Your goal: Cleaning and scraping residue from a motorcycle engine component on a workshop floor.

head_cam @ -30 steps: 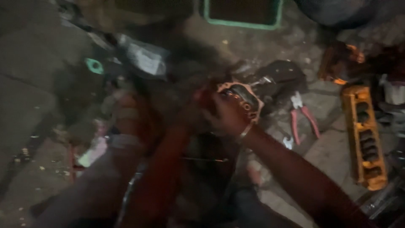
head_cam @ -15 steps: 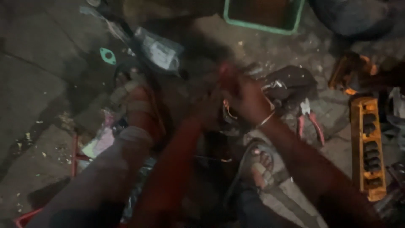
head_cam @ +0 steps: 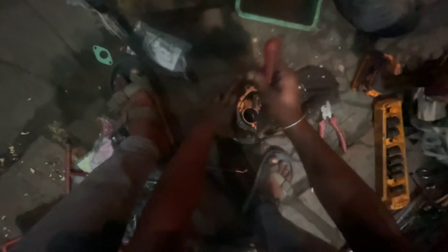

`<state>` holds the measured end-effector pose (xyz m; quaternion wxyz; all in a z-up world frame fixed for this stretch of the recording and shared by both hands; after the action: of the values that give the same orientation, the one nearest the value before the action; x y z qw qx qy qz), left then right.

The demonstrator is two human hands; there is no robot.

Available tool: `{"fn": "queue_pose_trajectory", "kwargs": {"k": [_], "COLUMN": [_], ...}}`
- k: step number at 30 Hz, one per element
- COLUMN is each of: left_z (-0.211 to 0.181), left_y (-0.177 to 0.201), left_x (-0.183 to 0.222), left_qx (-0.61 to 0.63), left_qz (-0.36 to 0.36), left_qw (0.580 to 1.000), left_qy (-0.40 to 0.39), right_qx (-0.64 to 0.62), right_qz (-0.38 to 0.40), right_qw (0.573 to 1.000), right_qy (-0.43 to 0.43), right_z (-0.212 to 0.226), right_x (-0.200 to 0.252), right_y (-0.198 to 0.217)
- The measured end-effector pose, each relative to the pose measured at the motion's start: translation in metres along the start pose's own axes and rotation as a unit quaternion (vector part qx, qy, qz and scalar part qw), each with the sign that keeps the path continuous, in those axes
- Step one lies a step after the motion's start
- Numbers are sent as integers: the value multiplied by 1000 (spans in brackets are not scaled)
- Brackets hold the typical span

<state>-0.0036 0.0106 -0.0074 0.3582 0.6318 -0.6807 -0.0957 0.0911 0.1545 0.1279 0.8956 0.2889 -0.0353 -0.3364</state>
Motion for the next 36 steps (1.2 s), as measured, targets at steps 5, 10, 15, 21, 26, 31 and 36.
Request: {"fn": "queue_pose_trajectory", "kwargs": {"k": [5, 10, 15, 21, 26, 31, 36], "left_z": [-31, 72, -30, 40, -20, -25, -26], "left_y": [27, -82, 35, -32, 28, 33, 30], "left_x": [15, -38, 9, -24, -1, 6, 3], "left_qx": [-28, -260, -10, -42, -3, -6, 9], "left_qz": [64, -181, 27, -14, -14, 1, 7], "left_qw": [995, 948, 998, 998, 999, 999, 999], "left_qy": [77, -14, 53, 46, 42, 40, 42], "right_qx": [220, 187, -20, 128, -32, 291, 91], "right_qz": [44, 69, -1, -19, -20, -48, -77], "right_qw": [974, 980, 997, 992, 997, 955, 993], "right_qy": [-13, 2, -80, -1, -68, 5, -26], "right_z": [-49, 0, 16, 7, 31, 1, -3], "right_x": [40, 11, -10, 25, 1, 35, 10], "right_y": [-33, -16, 3, -17, 13, -11, 50]}}
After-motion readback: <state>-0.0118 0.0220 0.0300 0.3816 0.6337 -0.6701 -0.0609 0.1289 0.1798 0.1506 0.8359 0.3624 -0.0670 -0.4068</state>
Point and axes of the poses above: each hand's wrist, its own x-axis away from the middle knuckle, its own y-axis out of the back of the hand, z = x × y, the point moved 1 cm from there along -x, towards the middle knuckle, and after that the axes turned 8 degrees about x, right-handed, at the moved point
